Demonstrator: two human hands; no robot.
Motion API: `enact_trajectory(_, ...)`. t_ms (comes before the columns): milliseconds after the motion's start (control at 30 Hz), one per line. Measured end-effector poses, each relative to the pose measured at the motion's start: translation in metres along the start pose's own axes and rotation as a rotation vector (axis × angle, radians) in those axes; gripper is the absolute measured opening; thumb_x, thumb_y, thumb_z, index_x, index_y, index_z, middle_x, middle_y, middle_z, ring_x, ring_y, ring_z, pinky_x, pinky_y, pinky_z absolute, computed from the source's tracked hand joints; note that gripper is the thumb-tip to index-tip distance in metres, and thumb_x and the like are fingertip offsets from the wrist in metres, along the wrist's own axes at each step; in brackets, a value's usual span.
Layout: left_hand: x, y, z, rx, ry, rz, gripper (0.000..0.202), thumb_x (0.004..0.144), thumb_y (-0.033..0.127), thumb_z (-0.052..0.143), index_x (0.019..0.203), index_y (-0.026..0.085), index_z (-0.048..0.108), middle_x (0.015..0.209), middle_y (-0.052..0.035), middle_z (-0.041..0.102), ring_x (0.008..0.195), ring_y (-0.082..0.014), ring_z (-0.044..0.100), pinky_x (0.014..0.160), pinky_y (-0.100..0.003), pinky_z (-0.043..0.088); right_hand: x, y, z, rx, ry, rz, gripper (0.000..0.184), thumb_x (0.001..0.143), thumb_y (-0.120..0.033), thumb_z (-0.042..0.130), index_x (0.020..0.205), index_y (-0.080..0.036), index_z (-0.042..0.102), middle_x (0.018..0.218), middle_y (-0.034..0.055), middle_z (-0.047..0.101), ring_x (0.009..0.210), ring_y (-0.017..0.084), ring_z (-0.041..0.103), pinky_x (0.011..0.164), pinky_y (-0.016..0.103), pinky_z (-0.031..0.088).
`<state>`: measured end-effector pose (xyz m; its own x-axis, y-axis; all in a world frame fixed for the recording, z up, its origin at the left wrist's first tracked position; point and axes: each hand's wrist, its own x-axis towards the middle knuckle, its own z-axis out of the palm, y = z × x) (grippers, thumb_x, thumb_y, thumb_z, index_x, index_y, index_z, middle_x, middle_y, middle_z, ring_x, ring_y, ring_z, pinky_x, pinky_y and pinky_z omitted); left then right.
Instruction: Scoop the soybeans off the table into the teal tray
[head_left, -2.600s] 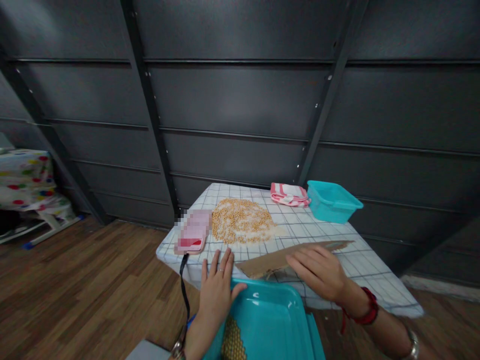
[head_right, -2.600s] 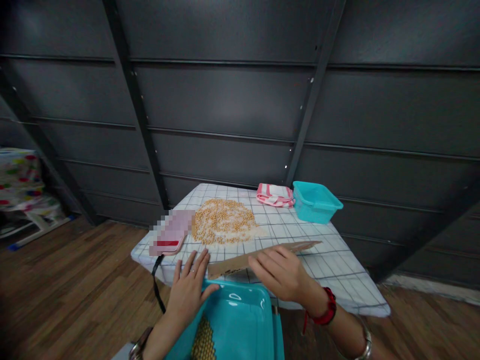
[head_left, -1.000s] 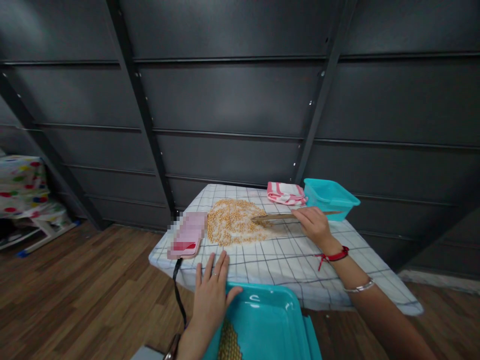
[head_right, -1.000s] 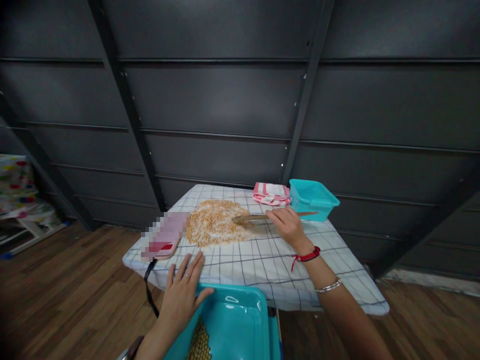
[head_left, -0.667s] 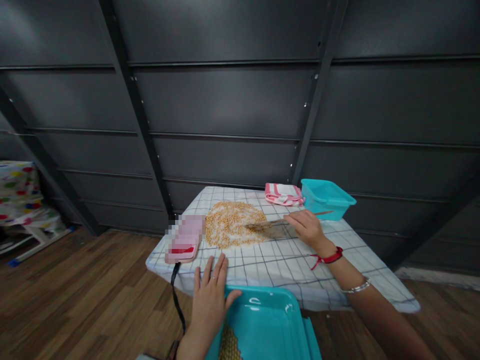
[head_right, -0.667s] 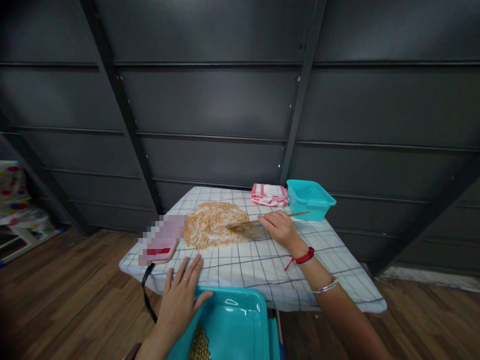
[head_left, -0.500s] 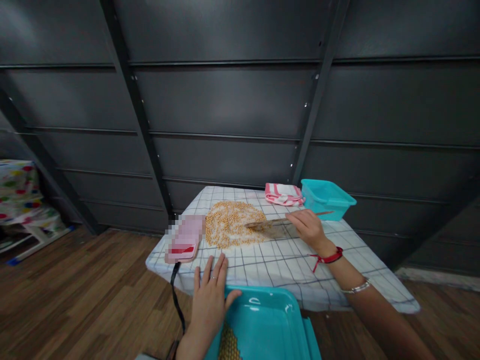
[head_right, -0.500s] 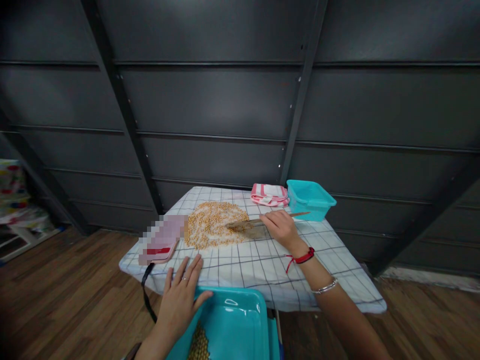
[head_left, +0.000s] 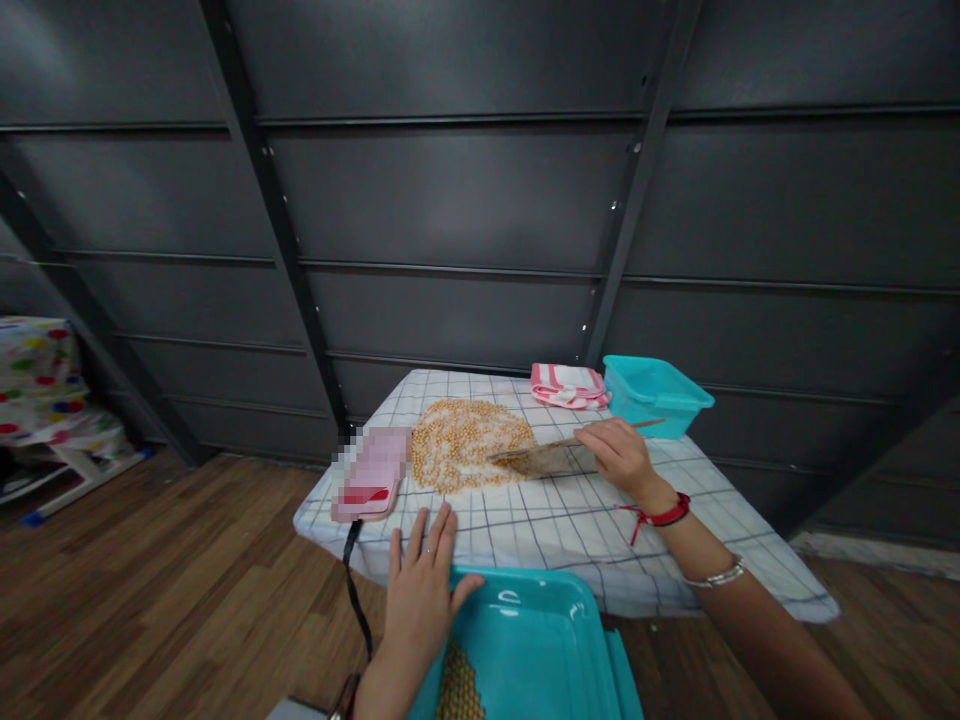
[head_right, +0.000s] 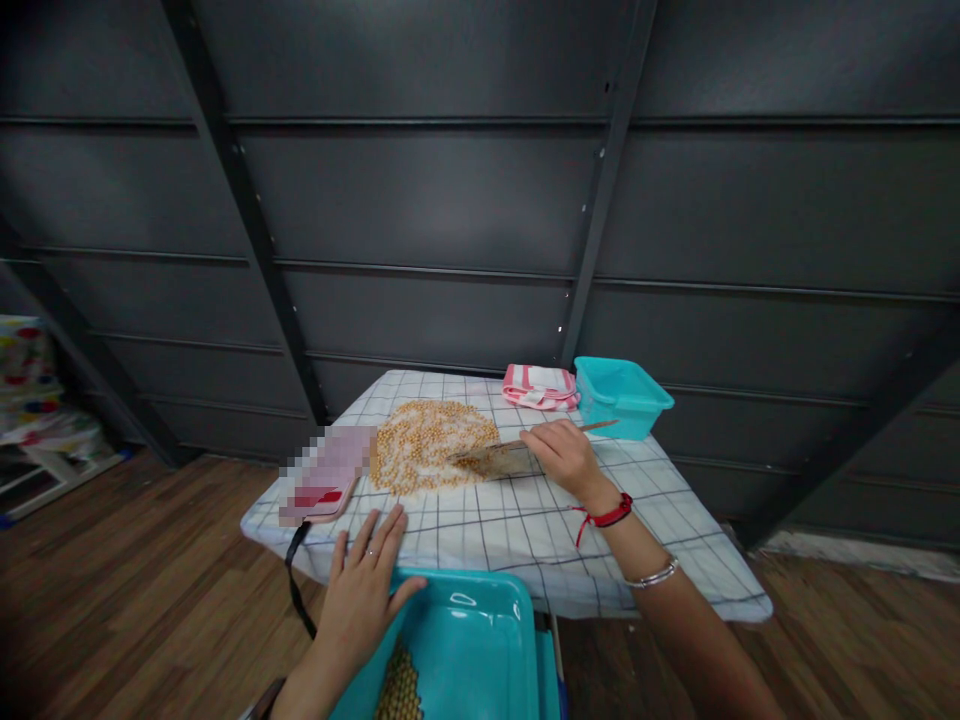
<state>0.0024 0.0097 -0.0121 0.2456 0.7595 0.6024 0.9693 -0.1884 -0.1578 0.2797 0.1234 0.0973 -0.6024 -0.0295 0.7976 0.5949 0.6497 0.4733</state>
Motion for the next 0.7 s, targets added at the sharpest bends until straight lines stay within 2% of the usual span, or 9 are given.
enact_trajectory(267, -0.0011, -0.0005, 0.0012, -0.007, 0.006, -0.009, 0.068, 0.075, 0.064, 0.027, 0.124, 0.019, 0.041, 0.125, -0.0073, 0.050, 0.114, -0.0288, 0.042, 0.095, -0.049, 0.027, 0.0029, -0.0022, 0.0027, 0.014, -0.042, -0.026, 0.025, 0.082, -0.004, 0.036, 0.094, -0.017, 0.054, 0.073, 0.0041, 0.061, 0.068, 0.013, 0.054, 0.059, 0.027, 0.041)
enact_trajectory(433, -0.0018, -0.0015, 0.0025, -0.037, -0.007, -0.015, 0.069, 0.074, 0.064, 0.028, 0.126, 0.019, 0.037, 0.126, -0.0089, 0.049, 0.115, -0.0293, 0.041, 0.095, -0.050, 0.027, 0.0023, -0.0022, 0.0010, 0.030, -0.014, -0.033, 0.026, 0.081, -0.004, 0.036, 0.096, -0.018, 0.053, 0.072, 0.0041, 0.061, 0.068, 0.013, 0.053, 0.061, 0.028, 0.041)
enact_trajectory(700, -0.0029, -0.0006, 0.0010, -0.038, -0.005, -0.022, 0.067, 0.075, 0.064, 0.028, 0.124, 0.020, 0.040, 0.126, -0.0076, 0.050, 0.116, -0.0286, 0.041, 0.097, -0.049, 0.025, 0.0024, -0.0026, 0.0020, 0.017, -0.025, -0.008, 0.028, 0.083, -0.005, 0.035, 0.099, -0.018, 0.053, 0.075, 0.0047, 0.061, 0.071, 0.014, 0.055, 0.061, 0.029, 0.041)
